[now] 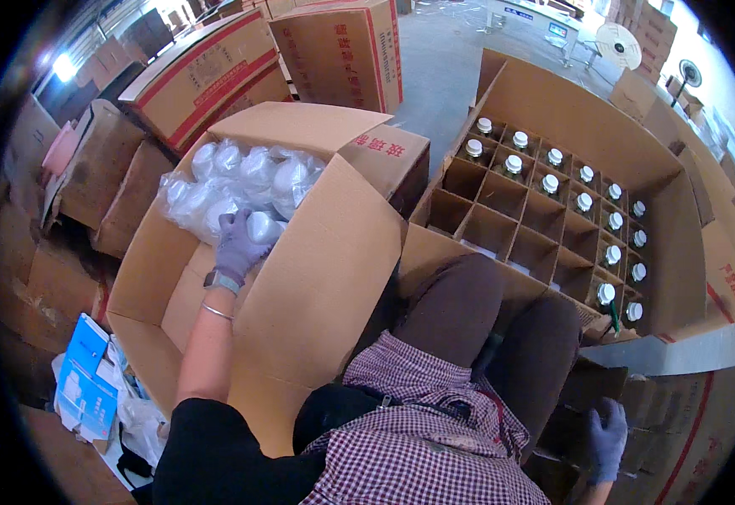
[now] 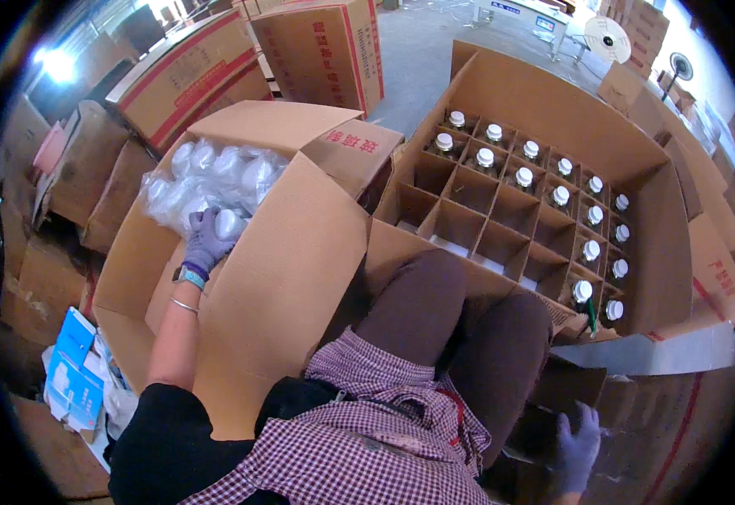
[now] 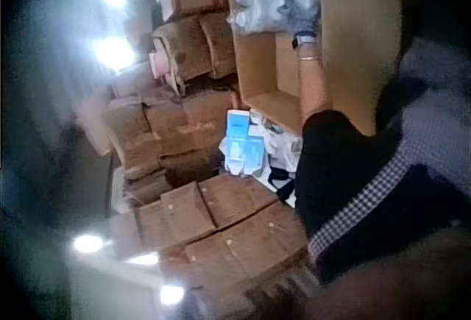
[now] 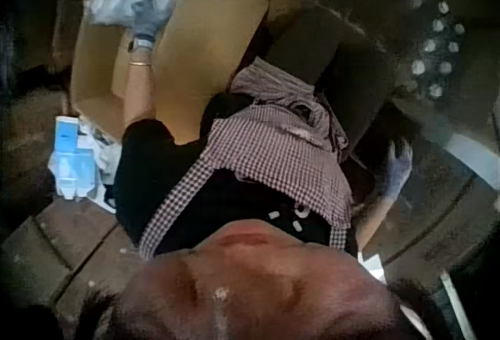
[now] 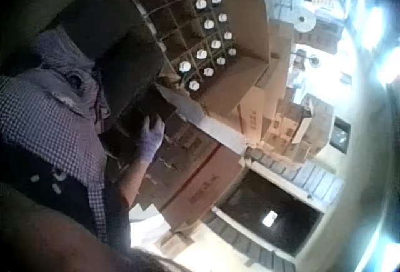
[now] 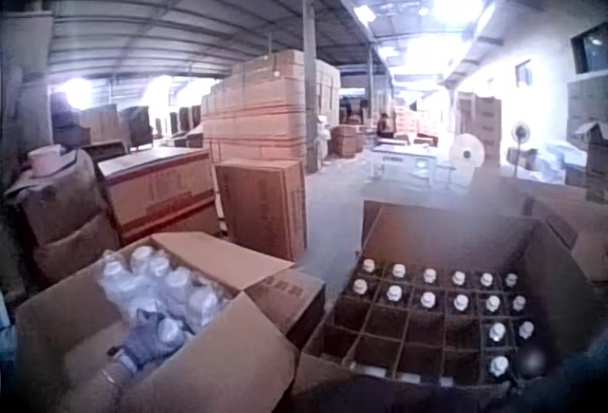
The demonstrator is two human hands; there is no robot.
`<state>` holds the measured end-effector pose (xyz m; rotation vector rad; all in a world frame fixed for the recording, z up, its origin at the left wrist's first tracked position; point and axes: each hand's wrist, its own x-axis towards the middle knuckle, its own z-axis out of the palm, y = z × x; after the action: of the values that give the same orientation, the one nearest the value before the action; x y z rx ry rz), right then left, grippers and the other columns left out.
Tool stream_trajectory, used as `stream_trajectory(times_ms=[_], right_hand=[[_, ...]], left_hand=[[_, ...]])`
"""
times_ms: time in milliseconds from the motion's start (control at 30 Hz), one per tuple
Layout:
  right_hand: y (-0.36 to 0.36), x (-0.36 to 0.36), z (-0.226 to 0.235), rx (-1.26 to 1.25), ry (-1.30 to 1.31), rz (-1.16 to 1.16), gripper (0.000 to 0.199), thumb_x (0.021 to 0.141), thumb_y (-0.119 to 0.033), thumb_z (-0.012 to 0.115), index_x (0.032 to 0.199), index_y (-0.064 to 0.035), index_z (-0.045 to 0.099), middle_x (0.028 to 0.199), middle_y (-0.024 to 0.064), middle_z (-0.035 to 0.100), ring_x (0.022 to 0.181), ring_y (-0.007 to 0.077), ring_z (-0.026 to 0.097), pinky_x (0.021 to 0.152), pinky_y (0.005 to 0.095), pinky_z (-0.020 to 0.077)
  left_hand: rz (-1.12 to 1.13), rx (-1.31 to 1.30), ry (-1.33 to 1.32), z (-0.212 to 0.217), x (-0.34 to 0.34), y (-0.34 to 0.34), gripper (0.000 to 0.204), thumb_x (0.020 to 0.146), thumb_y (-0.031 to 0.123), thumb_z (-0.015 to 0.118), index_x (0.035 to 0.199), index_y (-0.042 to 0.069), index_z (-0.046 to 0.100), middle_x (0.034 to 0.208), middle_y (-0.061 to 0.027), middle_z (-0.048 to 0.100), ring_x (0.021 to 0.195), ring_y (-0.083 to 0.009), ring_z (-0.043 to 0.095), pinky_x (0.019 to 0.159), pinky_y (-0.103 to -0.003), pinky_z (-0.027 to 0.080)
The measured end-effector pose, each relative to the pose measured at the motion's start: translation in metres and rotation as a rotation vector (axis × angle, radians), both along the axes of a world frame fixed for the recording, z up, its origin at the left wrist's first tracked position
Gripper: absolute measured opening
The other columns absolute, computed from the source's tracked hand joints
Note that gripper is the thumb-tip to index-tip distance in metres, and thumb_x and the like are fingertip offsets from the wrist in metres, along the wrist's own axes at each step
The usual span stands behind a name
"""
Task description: The person packs white thermos bottles into a cardboard box. They pick up each bottle, wrap it in a clear plastic bag, and place it into a designated slot within the box. The process is repeated for multiple bottles.
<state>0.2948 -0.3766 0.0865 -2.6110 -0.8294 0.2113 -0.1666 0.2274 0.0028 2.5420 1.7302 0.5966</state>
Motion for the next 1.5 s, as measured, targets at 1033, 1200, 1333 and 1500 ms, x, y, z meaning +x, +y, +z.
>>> stream_trajectory(times_ms=[1033,1200,1333,1500], right_hand=[[0.04,-0.081,-0.049,0.924,0.842,-0.28,0.052,0.093,-0.025,0.067,0.135,-0.0054,0.046,0.122,0.0149,0.059,0.109,0.0226,0.06,0.095,0.0364,0.0496],[0.11,-0.064,0.022,0.83,0.029,0.582,0.061,0.074,-0.022,0.081,0.131,-0.0164,0.059,0.136,0.0183,0.05,0.124,0.0386,0.05,0.107,0.0478,0.0407],[0.163,-0.046,0.063,0.798,-0.192,1.075,0.047,0.077,-0.021,0.076,0.122,-0.0312,0.067,0.14,0.0048,0.051,0.127,0.0347,0.048,0.097,0.0524,0.0411],[0.213,-0.001,0.077,0.959,0.113,1.178,0.063,0.071,-0.02,0.079,0.131,-0.0176,0.059,0.136,0.0106,0.052,0.126,0.0335,0.052,0.105,0.0484,0.0411]], left_hand=[[-0.871,-0.877,-0.653,0.057,0.192,-0.28,0.037,0.093,0.022,0.057,0.121,-0.002,0.059,0.113,-0.016,0.062,0.107,-0.0247,0.06,0.094,-0.038,0.048],[-0.564,-0.522,-0.916,0.016,0.221,-0.217,0.046,0.106,0.034,0.037,0.119,-0.006,0.057,0.109,-0.0151,0.064,0.098,-0.024,0.06,0.089,-0.038,0.049],[-0.586,-1.325,-0.941,0.049,0.222,-0.182,0.058,0.109,0.045,0.028,0.125,-0.004,0.056,0.114,-0.0194,0.068,0.11,-0.0278,0.064,0.098,-0.038,0.05],[-0.336,-1.594,-1.255,0.032,0.188,-0.194,0.064,0.107,0.053,0.03,0.146,0.004,0.044,0.139,-0.0159,0.057,0.127,-0.0268,0.056,0.105,-0.043,0.046]])
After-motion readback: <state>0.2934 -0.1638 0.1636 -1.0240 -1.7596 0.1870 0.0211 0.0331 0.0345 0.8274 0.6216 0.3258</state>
